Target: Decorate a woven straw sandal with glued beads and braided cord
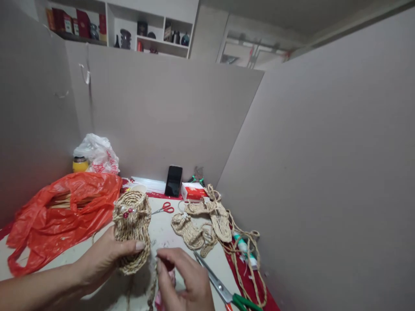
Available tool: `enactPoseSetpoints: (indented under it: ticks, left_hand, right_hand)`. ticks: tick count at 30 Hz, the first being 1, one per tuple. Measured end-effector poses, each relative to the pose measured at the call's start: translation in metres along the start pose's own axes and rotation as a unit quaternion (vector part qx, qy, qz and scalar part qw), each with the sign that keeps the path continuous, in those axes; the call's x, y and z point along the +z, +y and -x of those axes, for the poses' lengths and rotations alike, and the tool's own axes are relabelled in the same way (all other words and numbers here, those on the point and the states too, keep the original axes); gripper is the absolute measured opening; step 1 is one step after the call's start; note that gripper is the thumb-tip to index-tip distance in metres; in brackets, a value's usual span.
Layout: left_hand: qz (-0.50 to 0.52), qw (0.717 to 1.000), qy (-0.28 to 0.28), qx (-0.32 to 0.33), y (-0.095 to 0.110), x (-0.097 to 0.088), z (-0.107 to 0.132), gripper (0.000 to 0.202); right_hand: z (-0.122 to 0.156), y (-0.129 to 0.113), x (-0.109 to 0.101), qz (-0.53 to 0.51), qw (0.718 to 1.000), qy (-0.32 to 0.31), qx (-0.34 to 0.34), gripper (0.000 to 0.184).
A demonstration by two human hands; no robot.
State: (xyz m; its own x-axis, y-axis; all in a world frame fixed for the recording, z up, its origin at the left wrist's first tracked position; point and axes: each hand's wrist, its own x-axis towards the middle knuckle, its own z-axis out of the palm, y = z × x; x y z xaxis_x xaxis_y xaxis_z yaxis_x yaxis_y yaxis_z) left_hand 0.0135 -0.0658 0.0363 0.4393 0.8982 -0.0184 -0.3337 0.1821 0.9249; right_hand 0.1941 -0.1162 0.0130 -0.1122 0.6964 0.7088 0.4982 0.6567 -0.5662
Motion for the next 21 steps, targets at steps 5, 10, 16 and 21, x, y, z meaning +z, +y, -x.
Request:
enactPoseSetpoints:
  ticks: [5,10,16,21]
  left_hand:
    - [-0.057,0.998,0.005,-0.02,-0.004,0.002,-0.002,0.027]
    - [-0.099,0.995,-0.001,-0.033,-0.011,0.003,-0.002,0.017]
    - [-0.06,0.996,-0.048,-0.043,-0.028,-0.002,-0.005,0.021]
    - [-0.061,0.996,-0.039,-0.057,-0.035,-0.005,-0.007,0.017]
  right_hand:
    - [0.001,0.003,0.007,-0.093,0.973,-0.009,0.211,0.006]
    - [0.0,-0.001,0.009,-0.145,0.927,-0.026,0.344,0.011]
    - [0.002,0.003,0.012,-0.187,0.892,-0.037,0.411,0.017]
    - [0.01,0.012,0.02,-0.223,0.878,-0.056,0.419,0.02]
